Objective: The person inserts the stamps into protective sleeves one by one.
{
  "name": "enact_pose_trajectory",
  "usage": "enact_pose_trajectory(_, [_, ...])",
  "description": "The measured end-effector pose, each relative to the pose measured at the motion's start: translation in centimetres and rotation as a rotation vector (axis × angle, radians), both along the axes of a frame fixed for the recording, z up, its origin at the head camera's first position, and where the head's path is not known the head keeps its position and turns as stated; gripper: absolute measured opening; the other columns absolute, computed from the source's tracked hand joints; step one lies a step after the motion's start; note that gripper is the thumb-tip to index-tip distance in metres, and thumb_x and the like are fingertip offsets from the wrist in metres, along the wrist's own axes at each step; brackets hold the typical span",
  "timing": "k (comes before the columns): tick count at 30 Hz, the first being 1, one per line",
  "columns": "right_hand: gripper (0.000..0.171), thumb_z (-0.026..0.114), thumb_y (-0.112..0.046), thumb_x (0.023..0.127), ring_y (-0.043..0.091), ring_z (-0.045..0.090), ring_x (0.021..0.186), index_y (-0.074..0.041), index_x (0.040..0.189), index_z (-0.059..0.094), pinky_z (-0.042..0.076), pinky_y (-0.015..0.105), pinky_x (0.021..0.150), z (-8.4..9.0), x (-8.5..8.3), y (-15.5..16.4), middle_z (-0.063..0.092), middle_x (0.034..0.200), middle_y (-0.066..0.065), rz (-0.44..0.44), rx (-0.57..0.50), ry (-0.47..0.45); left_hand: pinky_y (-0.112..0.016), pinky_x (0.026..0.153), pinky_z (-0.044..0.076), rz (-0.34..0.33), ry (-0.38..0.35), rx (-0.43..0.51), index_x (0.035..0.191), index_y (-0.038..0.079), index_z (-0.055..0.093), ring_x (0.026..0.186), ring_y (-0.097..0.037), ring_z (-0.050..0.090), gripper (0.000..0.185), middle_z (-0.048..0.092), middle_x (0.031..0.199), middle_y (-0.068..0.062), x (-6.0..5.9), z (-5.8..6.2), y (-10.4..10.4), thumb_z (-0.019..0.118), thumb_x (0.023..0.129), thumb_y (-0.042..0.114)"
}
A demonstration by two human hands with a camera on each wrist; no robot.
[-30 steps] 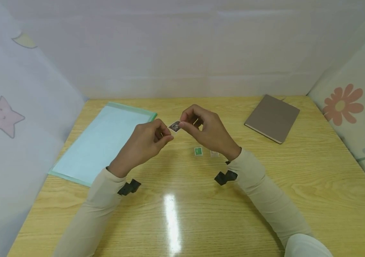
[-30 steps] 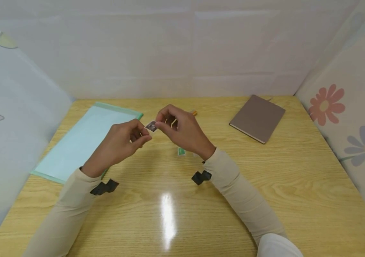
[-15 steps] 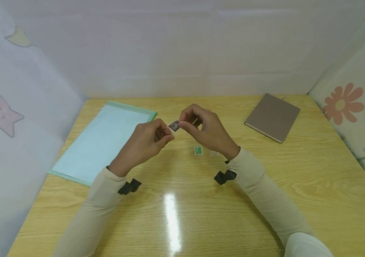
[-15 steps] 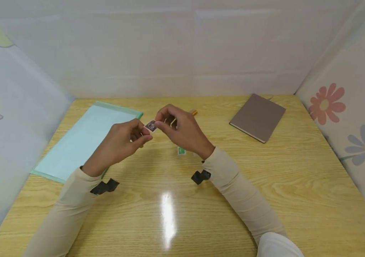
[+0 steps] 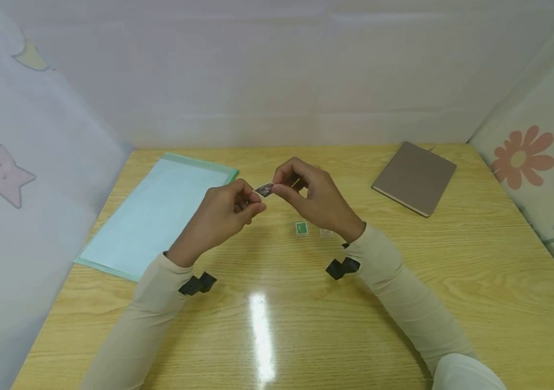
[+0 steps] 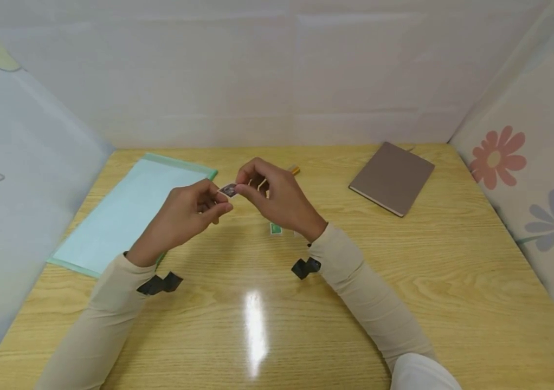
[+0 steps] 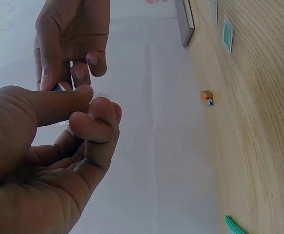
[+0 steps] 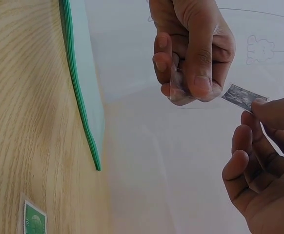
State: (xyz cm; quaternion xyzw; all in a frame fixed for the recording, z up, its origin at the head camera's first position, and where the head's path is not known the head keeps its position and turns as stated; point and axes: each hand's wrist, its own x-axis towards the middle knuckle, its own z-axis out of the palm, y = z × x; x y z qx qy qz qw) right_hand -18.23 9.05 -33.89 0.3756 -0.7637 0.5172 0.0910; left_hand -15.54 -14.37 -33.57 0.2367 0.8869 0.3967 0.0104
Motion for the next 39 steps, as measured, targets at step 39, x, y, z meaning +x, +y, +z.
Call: enact_pose_trajectory(39, [0.009,0.066,-0.015,0.099,0.008,0.054,0.075,-0.013,0.105,0.060,0.047,0.031,0.062,0.31,-0.03,0.24,0.060,0.094,-0.008,-0.039,0.109,0.173,-0.031,0.056,0.052,0.018,0.091,-0.002,0.101,0.014,0.059,0.065,-0.010,0.062,0.019,0.066,0.086,0.005,0.22,0.04,0.02,0.070,0.096,0.029])
